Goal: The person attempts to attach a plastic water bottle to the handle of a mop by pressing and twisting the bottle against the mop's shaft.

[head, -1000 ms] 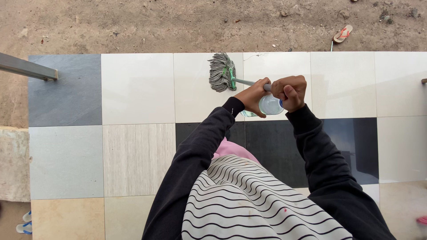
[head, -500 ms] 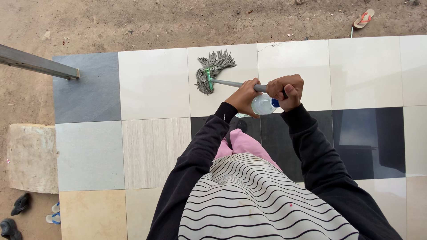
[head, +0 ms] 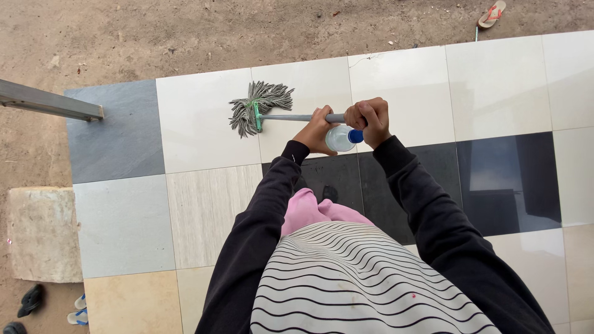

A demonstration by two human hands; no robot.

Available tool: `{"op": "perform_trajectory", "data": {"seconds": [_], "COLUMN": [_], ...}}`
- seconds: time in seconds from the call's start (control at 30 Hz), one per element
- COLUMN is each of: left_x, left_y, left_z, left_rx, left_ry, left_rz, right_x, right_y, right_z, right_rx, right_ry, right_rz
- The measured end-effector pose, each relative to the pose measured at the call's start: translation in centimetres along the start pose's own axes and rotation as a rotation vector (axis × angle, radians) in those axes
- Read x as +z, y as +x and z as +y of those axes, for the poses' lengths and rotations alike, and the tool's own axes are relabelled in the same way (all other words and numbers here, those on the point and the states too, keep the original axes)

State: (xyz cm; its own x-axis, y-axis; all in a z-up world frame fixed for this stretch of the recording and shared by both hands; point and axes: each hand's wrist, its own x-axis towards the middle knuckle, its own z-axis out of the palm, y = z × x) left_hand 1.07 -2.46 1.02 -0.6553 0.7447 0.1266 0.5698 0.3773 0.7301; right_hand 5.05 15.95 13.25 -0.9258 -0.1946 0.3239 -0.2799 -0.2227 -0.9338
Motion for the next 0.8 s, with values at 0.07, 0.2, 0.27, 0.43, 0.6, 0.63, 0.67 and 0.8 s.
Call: {"op": "perform_trajectory", "data": {"seconds": [0.07,0.2,0.27,0.43,0.6,0.63,0.67,0.8], "left_x": [1.1,1.9,2.6,3.9,6.2,6.7,7.2,7.8], "left_y": [0.4,2.3,3.5,5.6,6.5,6.6,6.8,7.5], "left_z": [1.8,5.1,6.9,9.7,10.3,10.2,10.0,9.5], "left_rx": [0.023,0.115,0.149,0.171,0.189,0.225,0.264,0.295], "left_ry": [-0.010,-0.106,-0.133,-0.240,-0.313,-0.311,-0.307,-0.275], "left_rz": [0.046,0.083,0.112,0.101,0.080,0.094,0.107,0.011], "right_x": [-0.5,-1.5,-2.4,-3.3,-3.4,-3.5,-3.6,-4.3], "right_y": [-0.3,-1.7,-1.5,-2.1,-2.7,-2.8,-3.0,-3.9], "right_z": [-1.4,-4.9,-6.6,-9.9,-10.6,-10.5,-10.3,-9.5], "right_rx": [0.004,0.002,-0.005,0.054,0.105,0.106,0.095,0.069], "right_ry": [-0.031,-0.105,-0.155,-0.272,-0.515,-0.530,-0.549,-0.529], "right_rz": [0.013,0.040,0.043,0.063,0.044,0.035,0.036,0.079]}}
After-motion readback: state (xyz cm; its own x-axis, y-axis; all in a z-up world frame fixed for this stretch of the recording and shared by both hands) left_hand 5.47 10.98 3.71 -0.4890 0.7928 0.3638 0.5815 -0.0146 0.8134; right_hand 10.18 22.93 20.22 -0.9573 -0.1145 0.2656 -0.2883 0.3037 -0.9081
